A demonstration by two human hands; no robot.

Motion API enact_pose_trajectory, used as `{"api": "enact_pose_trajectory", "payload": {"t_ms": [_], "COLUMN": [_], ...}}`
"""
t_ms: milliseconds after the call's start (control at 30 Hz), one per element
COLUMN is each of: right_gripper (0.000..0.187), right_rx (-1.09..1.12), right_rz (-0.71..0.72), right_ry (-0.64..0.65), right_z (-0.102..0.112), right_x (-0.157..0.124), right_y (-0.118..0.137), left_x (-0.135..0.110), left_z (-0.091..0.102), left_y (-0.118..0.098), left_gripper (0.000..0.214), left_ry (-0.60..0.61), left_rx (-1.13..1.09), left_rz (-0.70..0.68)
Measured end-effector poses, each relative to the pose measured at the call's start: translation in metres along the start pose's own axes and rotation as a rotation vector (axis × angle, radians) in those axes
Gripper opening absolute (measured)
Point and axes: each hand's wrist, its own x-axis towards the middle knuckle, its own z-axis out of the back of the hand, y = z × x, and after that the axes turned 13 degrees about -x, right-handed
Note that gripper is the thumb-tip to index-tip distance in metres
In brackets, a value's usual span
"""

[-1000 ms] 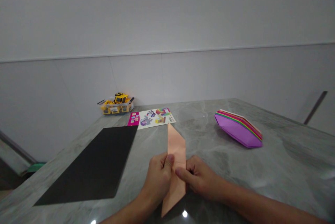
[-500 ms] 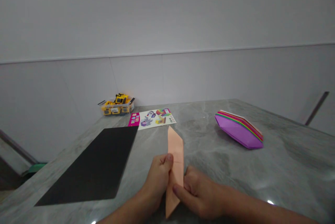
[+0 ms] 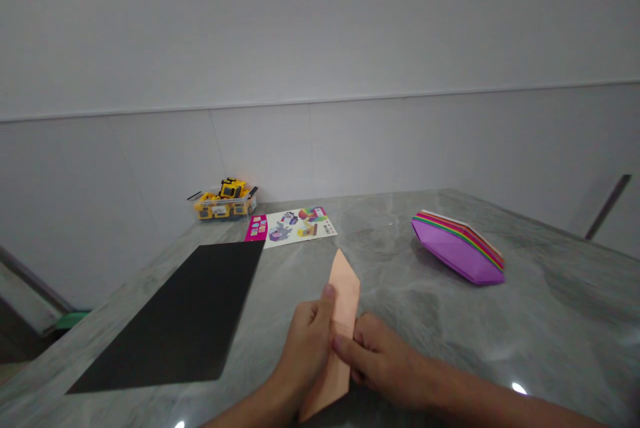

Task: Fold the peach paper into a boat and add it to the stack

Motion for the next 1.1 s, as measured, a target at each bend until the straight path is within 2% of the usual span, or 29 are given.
{"api": "enact_pose_trajectory", "payload": {"t_ms": [100,233,333,433,533,700,900,1100], "right_gripper": [0.051,0.044,0.051,0.06,0.062,0.058,0.066,0.065], "right_rx": [-0.089,-0.071,0.092,0.292,0.321,0.117,0.143,0.07], "right_rz": [0.102,0.196,0.079,-0.107,-0.09,0.081,0.004,0.061], "right_ry": [0.039,0.038,-0.011,-0.097,-0.101,-0.115,-0.125,-0.125], "right_z": [0.007,0.009,0.005,0.003,0.006,0.016,0.024,0.027], "right_x": [-0.009,-0.016,-0.012,-0.005,-0.003,-0.007,-0.005,-0.007], "right_y": [0.015,0.023,0.012,-0.004,-0.011,-0.009,-0.013,-0.012], "left_x": [-0.003,-0.005,-0.005,-0.004,-0.001,0.002,-0.001,-0.005], "left_z": [-0.003,-0.003,-0.003,-0.002,0.003,0.011,0.012,0.012], "left_y": [-0.003,-0.006,-0.011,-0.015,-0.015,-0.013,-0.023,-0.029], "left_gripper": [0.064,0.066,0.068,0.07,0.071,0.064,0.06,0.055], "left_ry": [-0.039,0.053,0.108,0.289,0.411,0.369,0.397,0.433], "left_rx": [0.207,0.256,0.215,0.13,0.1,0.129,0.079,0.067], "left_rz": [-0.062,-0.049,-0.064,-0.049,-0.007,0.052,0.134,0.182]}}
